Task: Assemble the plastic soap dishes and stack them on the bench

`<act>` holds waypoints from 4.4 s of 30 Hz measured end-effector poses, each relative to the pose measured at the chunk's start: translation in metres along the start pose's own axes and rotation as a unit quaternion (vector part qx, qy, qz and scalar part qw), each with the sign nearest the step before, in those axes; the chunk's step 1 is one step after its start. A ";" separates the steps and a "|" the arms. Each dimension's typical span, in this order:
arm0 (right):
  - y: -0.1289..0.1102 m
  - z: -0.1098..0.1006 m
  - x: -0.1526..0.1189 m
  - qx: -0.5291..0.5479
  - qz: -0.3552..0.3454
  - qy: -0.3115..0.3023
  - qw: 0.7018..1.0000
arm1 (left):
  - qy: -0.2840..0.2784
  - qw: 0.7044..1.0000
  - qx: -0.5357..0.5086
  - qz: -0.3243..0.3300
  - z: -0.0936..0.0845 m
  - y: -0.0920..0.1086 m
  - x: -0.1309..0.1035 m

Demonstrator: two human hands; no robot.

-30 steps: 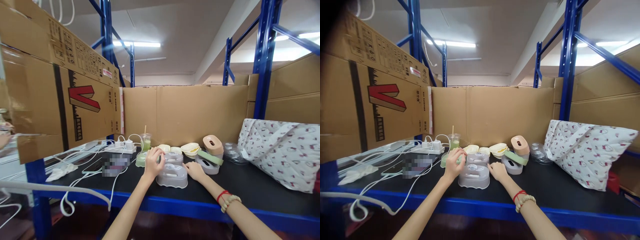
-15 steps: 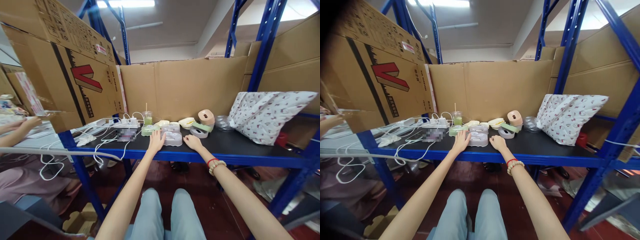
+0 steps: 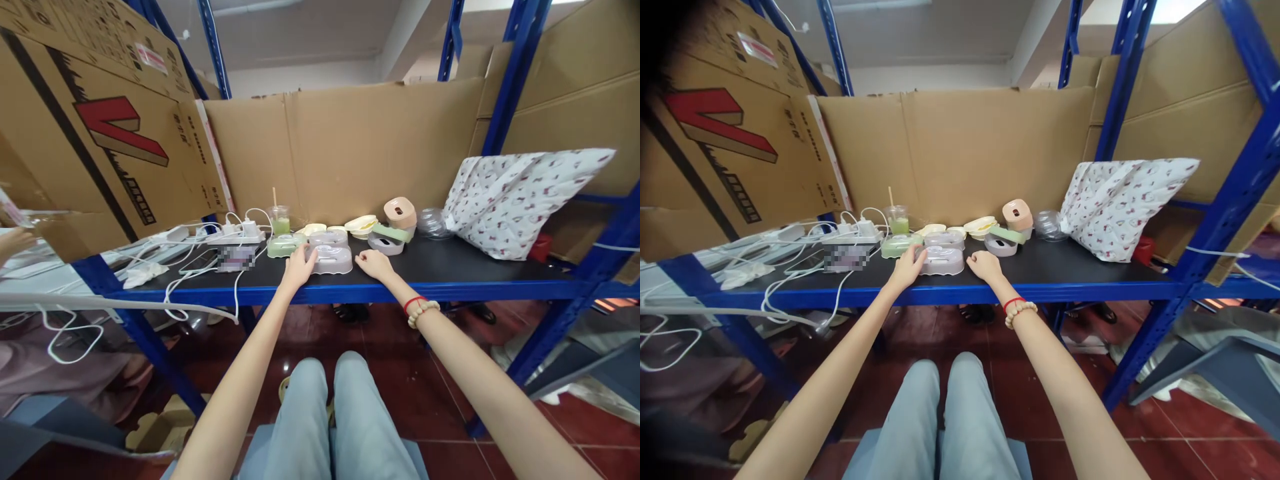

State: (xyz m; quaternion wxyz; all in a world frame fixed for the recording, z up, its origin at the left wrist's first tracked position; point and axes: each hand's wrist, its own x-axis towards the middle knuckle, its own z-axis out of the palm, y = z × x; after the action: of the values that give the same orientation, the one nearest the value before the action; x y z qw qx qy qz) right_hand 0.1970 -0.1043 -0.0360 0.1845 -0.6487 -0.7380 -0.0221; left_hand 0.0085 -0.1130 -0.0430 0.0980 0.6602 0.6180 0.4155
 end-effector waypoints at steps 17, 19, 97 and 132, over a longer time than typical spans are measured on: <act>0.004 0.009 0.008 -0.018 0.002 0.000 1.000 | -0.007 0.998 0.058 0.024 0.005 -0.008 0.000; 0.003 0.009 0.007 -0.017 0.002 0.001 1.000 | -0.004 0.998 0.064 0.027 0.004 -0.007 -0.002; -0.006 -0.003 -0.012 -0.003 0.045 0.032 0.998 | 0.033 0.991 0.125 -0.032 -0.010 0.015 -0.018; -0.002 -0.002 -0.013 0.030 -0.062 0.020 0.997 | 0.040 0.976 0.180 0.116 -0.004 0.010 -0.018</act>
State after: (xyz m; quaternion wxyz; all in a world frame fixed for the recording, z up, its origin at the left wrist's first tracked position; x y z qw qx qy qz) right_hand 0.1963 -0.1173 -0.0375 0.2166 -0.5954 -0.7733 -0.0246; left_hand 0.0154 -0.1326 -0.0417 -0.0959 0.7175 0.6047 0.3322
